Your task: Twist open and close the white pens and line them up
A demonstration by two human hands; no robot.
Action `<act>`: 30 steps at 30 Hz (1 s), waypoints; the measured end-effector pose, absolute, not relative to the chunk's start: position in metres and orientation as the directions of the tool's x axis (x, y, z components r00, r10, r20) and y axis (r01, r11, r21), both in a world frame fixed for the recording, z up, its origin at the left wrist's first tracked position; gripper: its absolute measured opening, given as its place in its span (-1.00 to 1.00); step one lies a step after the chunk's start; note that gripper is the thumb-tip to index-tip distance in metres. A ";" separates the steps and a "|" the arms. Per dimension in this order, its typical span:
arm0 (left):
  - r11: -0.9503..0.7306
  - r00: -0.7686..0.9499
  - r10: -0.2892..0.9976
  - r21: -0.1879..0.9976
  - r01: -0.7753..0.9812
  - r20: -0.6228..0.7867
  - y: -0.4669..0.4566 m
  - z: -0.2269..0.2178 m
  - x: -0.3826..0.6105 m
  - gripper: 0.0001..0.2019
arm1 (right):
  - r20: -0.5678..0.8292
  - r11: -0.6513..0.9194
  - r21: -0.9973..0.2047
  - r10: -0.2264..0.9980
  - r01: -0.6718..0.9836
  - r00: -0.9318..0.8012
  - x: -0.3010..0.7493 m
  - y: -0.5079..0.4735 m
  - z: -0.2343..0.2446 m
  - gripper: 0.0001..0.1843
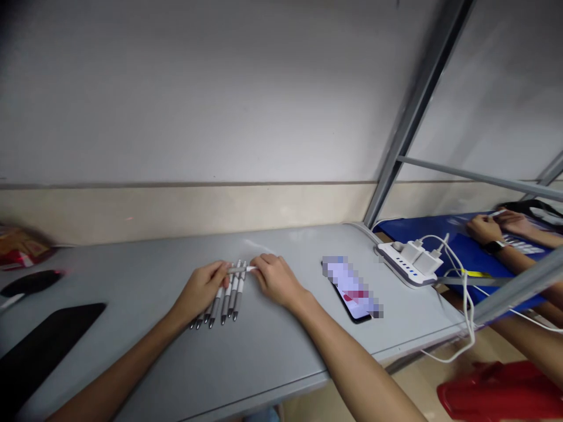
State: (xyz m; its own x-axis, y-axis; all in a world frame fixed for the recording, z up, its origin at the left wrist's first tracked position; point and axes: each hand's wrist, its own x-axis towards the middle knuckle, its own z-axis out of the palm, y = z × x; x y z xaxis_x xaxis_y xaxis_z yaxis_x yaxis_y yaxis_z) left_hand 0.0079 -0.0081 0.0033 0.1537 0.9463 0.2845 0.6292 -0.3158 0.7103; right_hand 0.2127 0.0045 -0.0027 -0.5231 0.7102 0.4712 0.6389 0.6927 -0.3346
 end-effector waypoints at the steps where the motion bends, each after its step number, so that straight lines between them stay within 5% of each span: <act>1: -0.340 0.176 0.938 0.696 0.633 0.298 -0.008 0.003 0.007 -0.65 | 0.466 0.692 -0.338 0.712 0.638 -0.526 0.213 0.005 -0.003 -0.76; 6: -0.513 0.238 0.852 0.652 0.559 0.466 -0.008 0.005 0.007 -0.83 | 0.461 0.683 -0.355 0.722 0.638 -0.516 0.214 0.005 -0.003 -0.75; 12: -0.350 0.190 0.934 0.675 0.650 0.301 -0.008 0.003 0.007 -0.62 | 0.466 0.693 -0.344 0.712 0.634 -0.525 0.213 0.003 -0.001 -0.75; 18: -0.543 0.281 0.829 0.574 0.613 0.484 -0.008 0.004 0.006 -0.88 | 0.409 0.673 -0.371 0.737 0.640 -0.538 0.215 0.002 -0.001 -0.74; 25: -0.451 0.306 0.891 0.566 0.690 0.336 -0.010 0.003 0.010 -0.68 | 0.416 0.683 -0.266 0.717 0.680 -0.559 0.211 -0.002 0.002 -0.73; 30: -0.520 0.353 0.845 0.466 0.716 0.401 -0.013 0.003 0.011 -0.72 | 0.308 0.619 -0.220 0.777 0.754 -0.549 0.211 -0.007 0.006 -0.61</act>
State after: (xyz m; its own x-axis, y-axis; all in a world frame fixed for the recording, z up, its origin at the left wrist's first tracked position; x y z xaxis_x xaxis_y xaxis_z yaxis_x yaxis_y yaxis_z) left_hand 0.0112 -0.0127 0.0029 0.3526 0.8453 0.4013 0.7161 -0.5198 0.4658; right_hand 0.2109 -0.0068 0.0056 -0.5486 0.7773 0.3080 0.7539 0.6192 -0.2196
